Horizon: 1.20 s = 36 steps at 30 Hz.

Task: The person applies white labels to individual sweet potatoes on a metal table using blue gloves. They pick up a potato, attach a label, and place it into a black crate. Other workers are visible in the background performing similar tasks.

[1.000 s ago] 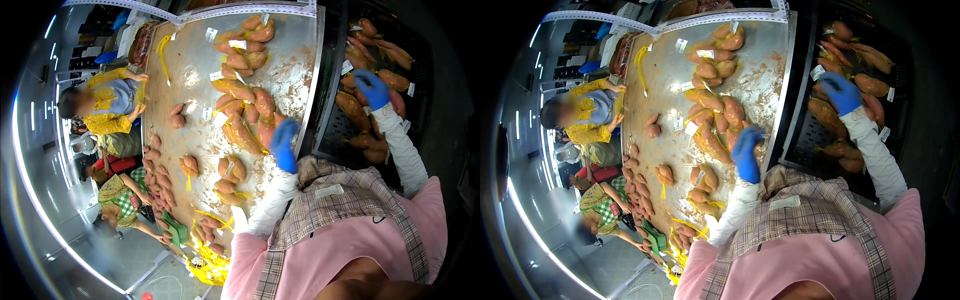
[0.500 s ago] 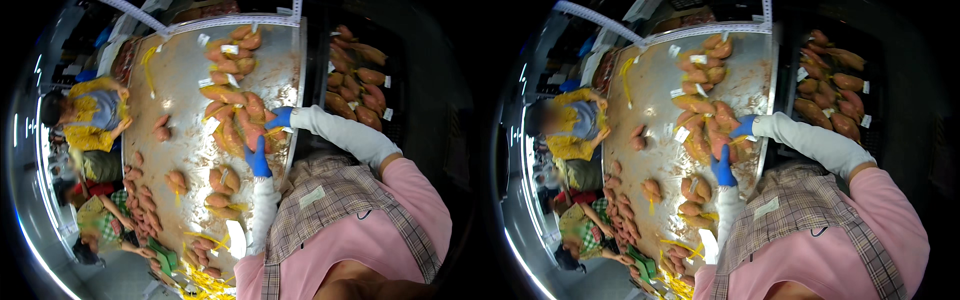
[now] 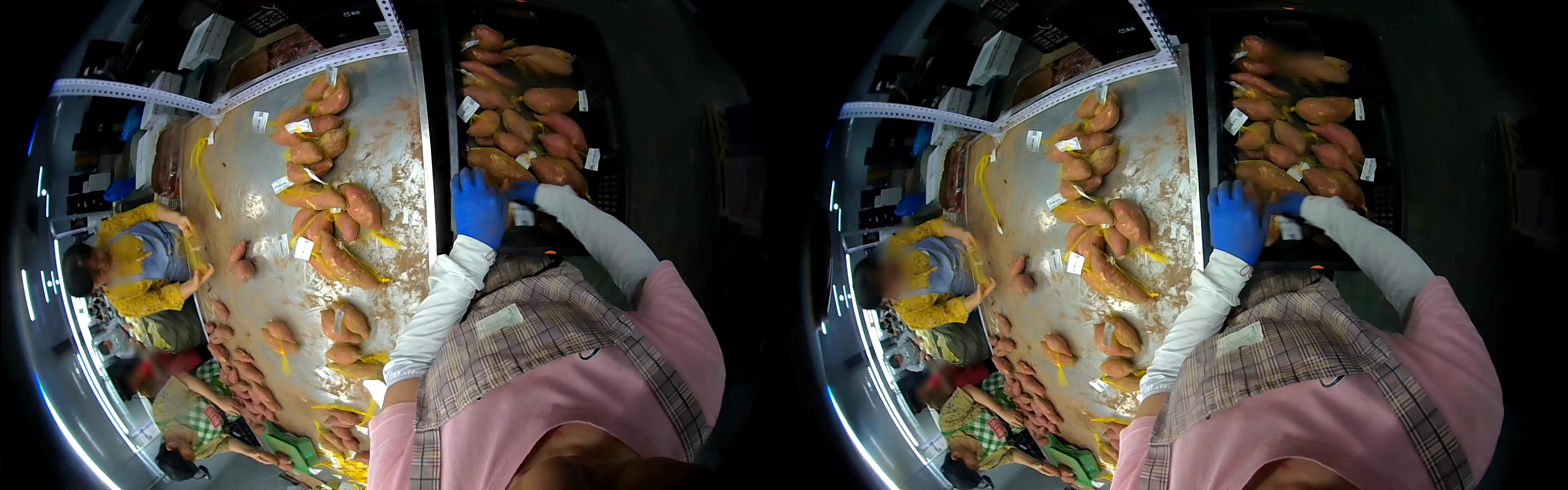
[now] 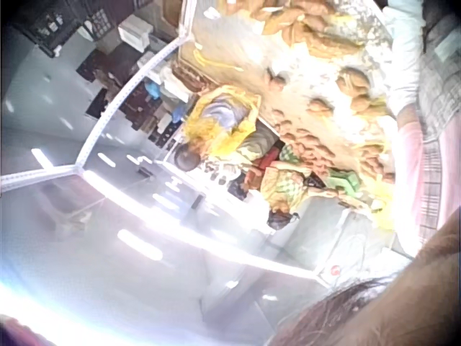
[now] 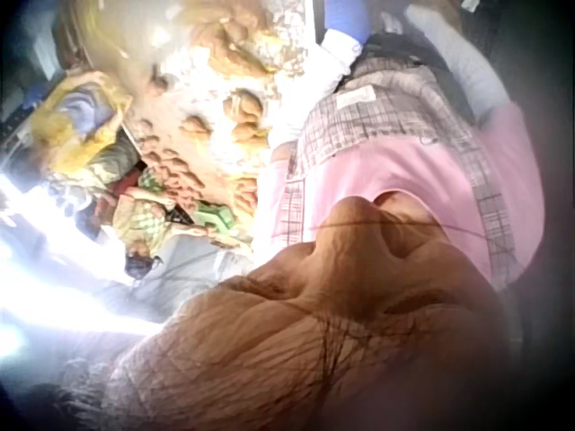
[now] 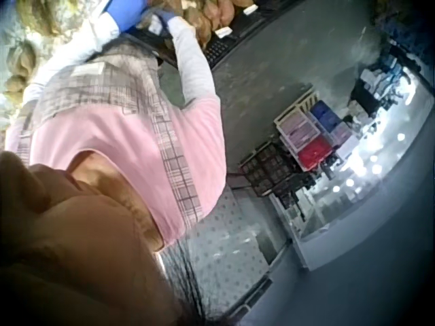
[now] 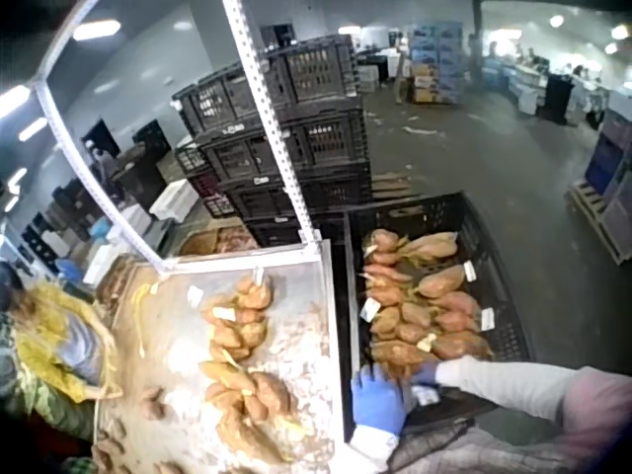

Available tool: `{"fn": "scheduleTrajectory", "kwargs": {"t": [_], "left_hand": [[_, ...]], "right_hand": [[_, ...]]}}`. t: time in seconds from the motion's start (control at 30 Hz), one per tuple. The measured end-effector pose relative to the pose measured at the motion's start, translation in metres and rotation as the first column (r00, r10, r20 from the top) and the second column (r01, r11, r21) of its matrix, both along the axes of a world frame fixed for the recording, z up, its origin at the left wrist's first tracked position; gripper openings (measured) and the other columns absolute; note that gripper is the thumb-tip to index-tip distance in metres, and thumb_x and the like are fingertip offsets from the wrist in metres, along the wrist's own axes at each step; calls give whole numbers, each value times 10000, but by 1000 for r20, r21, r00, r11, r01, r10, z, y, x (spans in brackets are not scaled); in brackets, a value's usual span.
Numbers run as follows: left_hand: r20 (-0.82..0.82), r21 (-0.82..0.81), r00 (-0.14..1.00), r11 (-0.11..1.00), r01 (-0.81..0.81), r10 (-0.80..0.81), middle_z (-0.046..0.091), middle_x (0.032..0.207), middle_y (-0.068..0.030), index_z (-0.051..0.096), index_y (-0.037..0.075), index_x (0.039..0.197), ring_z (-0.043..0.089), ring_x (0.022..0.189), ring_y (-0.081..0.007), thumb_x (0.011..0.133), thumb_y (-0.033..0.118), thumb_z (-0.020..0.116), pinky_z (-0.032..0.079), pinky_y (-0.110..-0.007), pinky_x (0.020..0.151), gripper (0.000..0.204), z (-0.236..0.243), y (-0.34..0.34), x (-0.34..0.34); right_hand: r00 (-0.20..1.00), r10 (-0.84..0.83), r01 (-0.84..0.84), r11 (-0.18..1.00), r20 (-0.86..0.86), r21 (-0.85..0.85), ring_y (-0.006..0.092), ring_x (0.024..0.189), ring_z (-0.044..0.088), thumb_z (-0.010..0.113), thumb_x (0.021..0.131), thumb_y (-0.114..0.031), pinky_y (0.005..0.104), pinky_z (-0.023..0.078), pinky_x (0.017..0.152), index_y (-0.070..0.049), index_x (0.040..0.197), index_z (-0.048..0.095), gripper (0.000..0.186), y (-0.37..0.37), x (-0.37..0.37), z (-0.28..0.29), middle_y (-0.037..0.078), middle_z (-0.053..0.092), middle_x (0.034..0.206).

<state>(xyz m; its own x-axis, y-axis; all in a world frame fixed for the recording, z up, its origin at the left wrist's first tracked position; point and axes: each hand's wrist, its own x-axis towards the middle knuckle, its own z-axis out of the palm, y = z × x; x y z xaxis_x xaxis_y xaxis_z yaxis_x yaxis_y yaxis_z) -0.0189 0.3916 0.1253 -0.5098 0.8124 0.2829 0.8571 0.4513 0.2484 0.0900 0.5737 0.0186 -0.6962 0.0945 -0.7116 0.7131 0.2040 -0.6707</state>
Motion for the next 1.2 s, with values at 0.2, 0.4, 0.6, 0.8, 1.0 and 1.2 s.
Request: {"fn": "scheduleTrajectory", "kwargs": {"t": [0.2,0.4,0.6,0.8,1.0,1.2], "left_hand": [[255,209,954,954,-213,158,532,1179,-160,576,64,1125,441,1159,-365,779,186,642,266,-517,1033,373,10,-66,5],[805,172,270,227,-959,528,542,1220,-169,417,-27,1322,496,1119,-289,769,163,723,398,-347,945,660,-29,-248,-44],[616,65,228,239,-969,754,242,1422,-303,151,-75,1407,246,1342,-382,555,418,837,268,-407,1089,1201,-97,-293,-77],[514,-82,74,135,-987,855,238,1433,-270,106,-43,1423,265,1331,-384,501,433,853,267,-419,1091,1279,-118,-278,-97],[692,-107,103,242,-964,715,396,1322,-282,159,-44,1412,421,1209,-406,464,333,854,363,-441,1013,1235,-93,-297,-78],[470,-222,206,341,-913,858,407,1304,-283,198,-13,1409,455,1146,-423,451,358,852,393,-458,963,1218,-85,-279,-28]], "right_hand": [[888,371,-460,688,273,562,326,1004,603,579,733,-595,399,460,873,-91,1077,657,615,-36,-34,-45,183,631,1086],[954,244,-106,816,-172,568,229,724,620,571,845,-296,335,487,649,-43,979,662,301,-10,-104,49,125,648,841],[907,150,-209,972,-394,-111,195,915,604,734,749,-299,322,490,754,-58,1319,442,684,-140,-242,58,131,608,1109],[940,298,-147,794,-167,590,304,950,620,838,462,-475,365,507,816,13,1157,517,908,-273,-278,-23,186,615,1089],[987,90,-84,995,135,-52,261,844,614,822,547,-465,386,508,726,-23,1099,560,754,-243,-264,-9,134,622,981],[984,136,-64,870,113,-488,221,985,575,799,660,-288,349,494,820,-21,1211,518,673,-207,-185,53,123,584,1122]]}}
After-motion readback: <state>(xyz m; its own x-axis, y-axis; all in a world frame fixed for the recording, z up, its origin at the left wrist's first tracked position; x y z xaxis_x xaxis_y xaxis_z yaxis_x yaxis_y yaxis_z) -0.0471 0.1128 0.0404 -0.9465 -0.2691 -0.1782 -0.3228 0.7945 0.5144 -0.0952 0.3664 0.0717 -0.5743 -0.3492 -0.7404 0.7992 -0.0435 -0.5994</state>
